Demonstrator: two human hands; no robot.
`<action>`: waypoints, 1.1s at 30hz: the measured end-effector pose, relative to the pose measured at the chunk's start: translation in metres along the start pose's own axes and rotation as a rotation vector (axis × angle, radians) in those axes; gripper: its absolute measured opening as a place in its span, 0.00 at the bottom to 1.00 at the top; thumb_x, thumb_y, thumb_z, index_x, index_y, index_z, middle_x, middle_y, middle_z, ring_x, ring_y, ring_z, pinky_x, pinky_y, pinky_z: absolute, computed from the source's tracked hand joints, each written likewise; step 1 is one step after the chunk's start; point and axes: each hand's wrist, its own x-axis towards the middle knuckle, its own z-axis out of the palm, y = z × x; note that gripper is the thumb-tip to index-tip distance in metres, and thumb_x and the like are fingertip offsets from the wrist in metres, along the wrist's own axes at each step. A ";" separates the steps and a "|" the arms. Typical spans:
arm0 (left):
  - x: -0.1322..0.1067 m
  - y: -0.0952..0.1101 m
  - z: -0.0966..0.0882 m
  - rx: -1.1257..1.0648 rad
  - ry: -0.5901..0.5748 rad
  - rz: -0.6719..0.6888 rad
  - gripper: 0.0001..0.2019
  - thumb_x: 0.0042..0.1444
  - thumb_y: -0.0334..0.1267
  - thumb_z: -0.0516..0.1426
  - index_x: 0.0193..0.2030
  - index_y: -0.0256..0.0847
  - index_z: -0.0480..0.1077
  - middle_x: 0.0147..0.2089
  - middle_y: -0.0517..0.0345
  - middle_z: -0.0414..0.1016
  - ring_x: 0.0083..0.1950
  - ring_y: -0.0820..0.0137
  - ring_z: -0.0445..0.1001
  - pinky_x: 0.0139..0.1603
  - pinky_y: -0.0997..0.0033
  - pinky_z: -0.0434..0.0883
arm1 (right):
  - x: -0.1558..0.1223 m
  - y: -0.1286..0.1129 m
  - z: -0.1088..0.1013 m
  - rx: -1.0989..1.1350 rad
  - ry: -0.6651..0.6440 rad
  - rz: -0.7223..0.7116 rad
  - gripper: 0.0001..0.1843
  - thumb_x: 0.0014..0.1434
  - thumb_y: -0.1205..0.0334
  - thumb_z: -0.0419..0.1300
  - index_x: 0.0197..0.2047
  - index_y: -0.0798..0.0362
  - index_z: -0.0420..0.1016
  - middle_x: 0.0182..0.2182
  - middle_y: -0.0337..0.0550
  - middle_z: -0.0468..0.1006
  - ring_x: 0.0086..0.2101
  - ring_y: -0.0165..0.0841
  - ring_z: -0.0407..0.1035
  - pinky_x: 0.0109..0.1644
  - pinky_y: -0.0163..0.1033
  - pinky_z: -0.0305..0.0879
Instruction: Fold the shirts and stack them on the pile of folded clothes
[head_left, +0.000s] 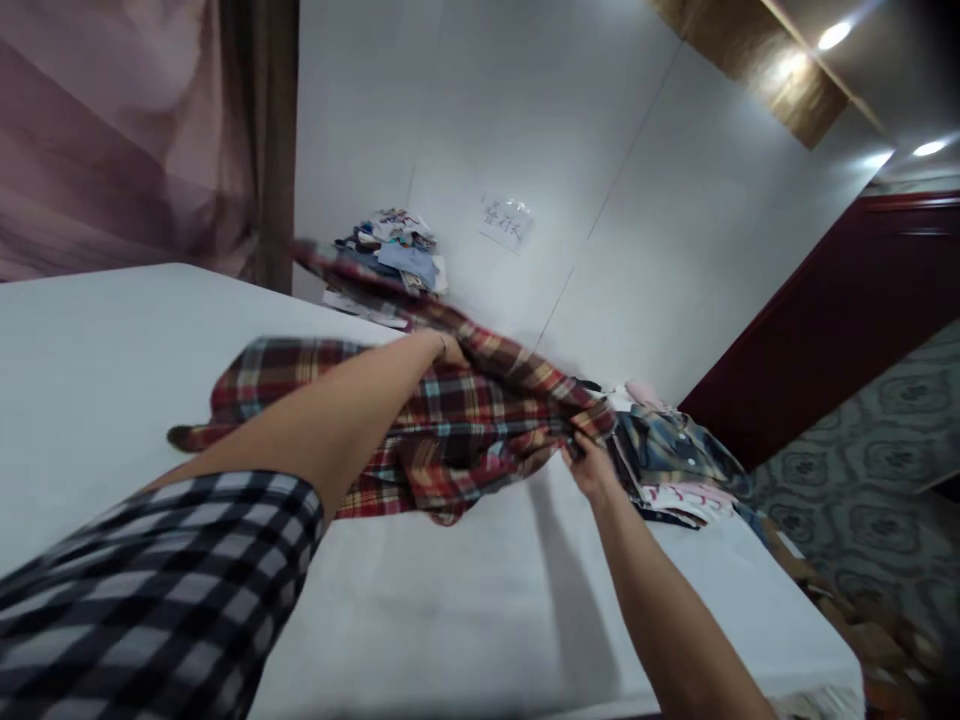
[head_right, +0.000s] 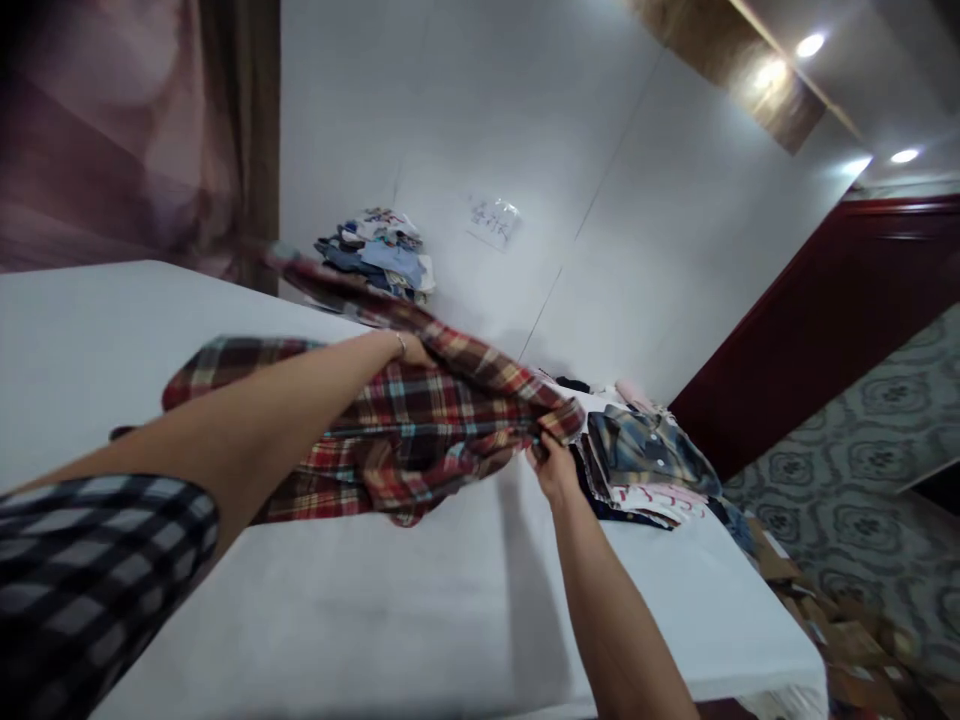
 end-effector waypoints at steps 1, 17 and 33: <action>-0.006 -0.008 0.021 0.031 -0.092 -0.031 0.13 0.55 0.45 0.59 0.39 0.35 0.72 0.40 0.52 0.75 0.43 0.66 0.74 0.48 0.58 0.71 | -0.006 0.018 -0.022 -0.094 -0.064 0.089 0.13 0.43 0.67 0.64 0.34 0.50 0.68 0.27 0.39 0.77 0.26 0.33 0.74 0.28 0.37 0.73; -0.200 -0.099 0.035 0.455 -0.172 0.145 0.33 0.52 0.55 0.55 0.63 0.43 0.60 0.67 0.49 0.57 0.67 0.56 0.55 0.67 0.52 0.50 | -0.095 0.092 -0.043 -0.985 -0.688 -0.438 0.32 0.52 0.56 0.62 0.61 0.44 0.65 0.58 0.46 0.67 0.57 0.44 0.60 0.58 0.52 0.61; -0.190 -0.082 0.045 0.600 0.033 0.198 0.15 0.55 0.34 0.48 0.39 0.39 0.76 0.41 0.45 0.73 0.48 0.57 0.69 0.53 0.53 0.63 | -0.108 0.068 -0.039 -1.184 -0.738 -0.669 0.22 0.55 0.69 0.54 0.53 0.51 0.71 0.52 0.49 0.72 0.53 0.38 0.64 0.57 0.47 0.61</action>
